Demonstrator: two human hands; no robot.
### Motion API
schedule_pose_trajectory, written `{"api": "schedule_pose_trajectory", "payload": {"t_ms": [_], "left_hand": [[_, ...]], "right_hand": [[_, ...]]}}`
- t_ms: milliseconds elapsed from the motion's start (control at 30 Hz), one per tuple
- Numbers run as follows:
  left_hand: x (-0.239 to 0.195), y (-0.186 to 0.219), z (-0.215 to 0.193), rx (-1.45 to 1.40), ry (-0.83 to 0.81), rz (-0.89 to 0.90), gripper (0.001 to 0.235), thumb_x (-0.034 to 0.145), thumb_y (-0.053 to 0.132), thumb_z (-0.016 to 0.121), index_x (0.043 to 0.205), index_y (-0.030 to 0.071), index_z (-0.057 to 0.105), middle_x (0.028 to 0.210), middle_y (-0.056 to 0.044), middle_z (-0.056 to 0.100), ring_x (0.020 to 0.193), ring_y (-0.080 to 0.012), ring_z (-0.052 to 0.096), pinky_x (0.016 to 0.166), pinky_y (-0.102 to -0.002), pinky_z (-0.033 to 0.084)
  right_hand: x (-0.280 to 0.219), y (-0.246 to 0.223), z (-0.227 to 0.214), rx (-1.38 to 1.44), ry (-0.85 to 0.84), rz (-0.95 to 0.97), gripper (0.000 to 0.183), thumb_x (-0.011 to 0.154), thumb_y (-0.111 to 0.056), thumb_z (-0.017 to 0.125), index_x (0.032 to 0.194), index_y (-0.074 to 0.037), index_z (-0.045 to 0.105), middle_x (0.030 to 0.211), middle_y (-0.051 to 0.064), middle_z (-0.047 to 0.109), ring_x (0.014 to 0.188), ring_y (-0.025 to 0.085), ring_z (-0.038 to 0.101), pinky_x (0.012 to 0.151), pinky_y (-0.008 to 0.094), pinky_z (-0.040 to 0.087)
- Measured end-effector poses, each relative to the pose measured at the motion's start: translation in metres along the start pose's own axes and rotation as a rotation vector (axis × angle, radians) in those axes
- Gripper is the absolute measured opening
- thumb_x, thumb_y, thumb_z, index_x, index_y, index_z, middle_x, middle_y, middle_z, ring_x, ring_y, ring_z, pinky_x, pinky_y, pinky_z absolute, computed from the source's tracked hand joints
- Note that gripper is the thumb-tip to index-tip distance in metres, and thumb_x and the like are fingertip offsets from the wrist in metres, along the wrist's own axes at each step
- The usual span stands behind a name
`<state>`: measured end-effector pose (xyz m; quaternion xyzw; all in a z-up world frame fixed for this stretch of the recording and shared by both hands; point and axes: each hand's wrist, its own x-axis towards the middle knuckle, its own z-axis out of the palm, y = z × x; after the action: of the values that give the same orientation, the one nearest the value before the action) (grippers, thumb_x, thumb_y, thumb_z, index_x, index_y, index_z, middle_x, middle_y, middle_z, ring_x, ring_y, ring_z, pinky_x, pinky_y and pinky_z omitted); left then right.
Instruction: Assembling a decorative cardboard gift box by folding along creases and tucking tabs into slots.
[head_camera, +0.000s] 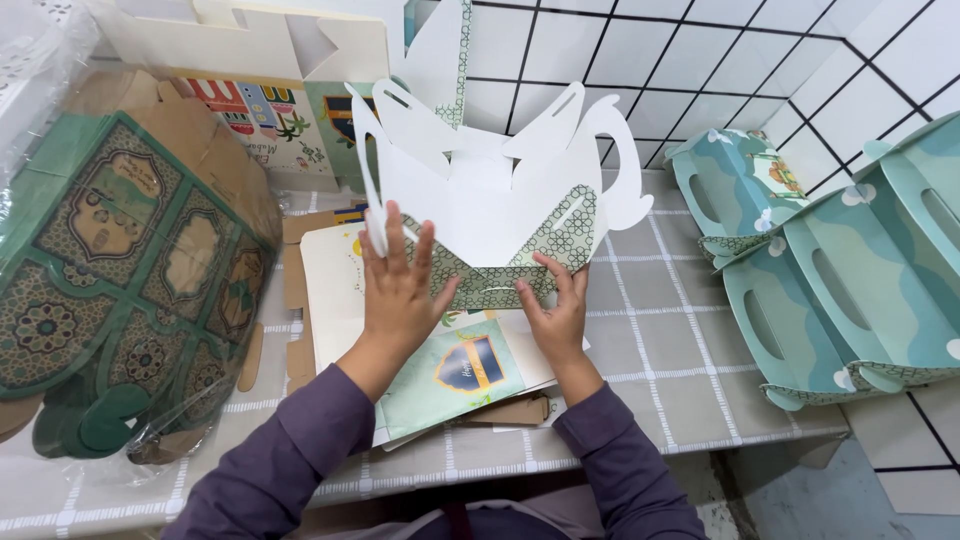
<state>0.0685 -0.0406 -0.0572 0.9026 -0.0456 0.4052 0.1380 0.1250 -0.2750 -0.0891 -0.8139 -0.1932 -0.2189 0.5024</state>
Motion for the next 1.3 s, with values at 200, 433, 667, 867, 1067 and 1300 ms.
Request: {"api": "schedule_pose_trajectory", "payload": {"t_ms": [200, 433, 667, 867, 1067, 1300], "left_hand": [[0.01, 0.007, -0.004, 0.052, -0.018, 0.146, 0.102, 0.079, 0.024, 0.083, 0.161, 0.032, 0.022, 0.166, -0.025, 0.008, 0.147, -0.056, -0.003, 0.116, -0.067, -0.002], [0.017, 0.016, -0.004, 0.14, -0.092, 0.266, 0.099, 0.077, 0.026, 0.084, 0.158, 0.04, 0.029, 0.168, -0.018, 0.011, 0.151, -0.049, 0.0, 0.119, -0.064, 0.001], [0.02, 0.011, -0.026, 0.22, -0.185, 0.531, 0.109, 0.058, 0.025, 0.091, 0.153, 0.037, 0.038, 0.167, -0.007, 0.026, 0.153, -0.0395, 0.019, 0.12, -0.064, 0.016], [0.021, 0.017, -0.031, 0.257, -0.199, 0.547, 0.102, 0.06, 0.031, 0.09, 0.15, 0.034, 0.044, 0.169, -0.003, 0.021, 0.154, -0.034, 0.015, 0.122, -0.065, 0.011], [0.027, 0.023, -0.048, 0.301, -0.237, 0.563, 0.096, 0.063, 0.034, 0.087, 0.149, 0.034, 0.044, 0.169, -0.002, 0.018, 0.155, -0.032, 0.012, 0.121, -0.067, 0.009], [0.022, 0.033, -0.034, 0.225, -0.156, 0.517, 0.074, 0.078, 0.023, 0.077, 0.147, 0.031, 0.05, 0.169, -0.004, 0.02, 0.155, -0.0349, 0.01, 0.116, -0.074, 0.007]], "right_hand": [[-0.002, -0.003, 0.002, 0.013, -0.008, -0.063, 0.046, 0.087, -0.023, 0.079, 0.13, -0.019, 0.064, 0.151, 0.02, 0.035, 0.147, 0.041, 0.033, 0.116, 0.046, 0.033], [-0.003, -0.001, 0.005, 0.048, -0.038, -0.056, 0.047, 0.087, -0.024, 0.079, 0.131, -0.021, 0.063, 0.158, 0.025, 0.027, 0.148, 0.044, 0.027, 0.117, 0.048, 0.031], [-0.006, 0.004, 0.006, 0.061, -0.052, -0.084, 0.049, 0.087, -0.026, 0.077, 0.133, -0.02, 0.062, 0.16, 0.029, 0.02, 0.149, 0.046, 0.023, 0.118, 0.05, 0.029], [-0.007, 0.027, 0.01, 0.067, -0.013, -0.121, 0.04, 0.092, -0.032, 0.07, 0.13, -0.02, 0.064, 0.161, 0.025, 0.02, 0.151, 0.042, 0.021, 0.12, 0.049, 0.025], [-0.001, 0.004, 0.001, 0.046, 0.057, -0.156, 0.045, 0.097, -0.032, 0.062, 0.139, -0.018, 0.054, 0.156, 0.02, 0.029, 0.149, 0.039, 0.028, 0.119, 0.05, 0.027], [-0.001, 0.011, -0.004, 0.032, 0.22, -0.184, 0.074, 0.098, -0.039, 0.061, 0.158, -0.015, 0.026, 0.162, 0.017, 0.02, 0.151, 0.032, 0.02, 0.121, 0.049, 0.022]]}}
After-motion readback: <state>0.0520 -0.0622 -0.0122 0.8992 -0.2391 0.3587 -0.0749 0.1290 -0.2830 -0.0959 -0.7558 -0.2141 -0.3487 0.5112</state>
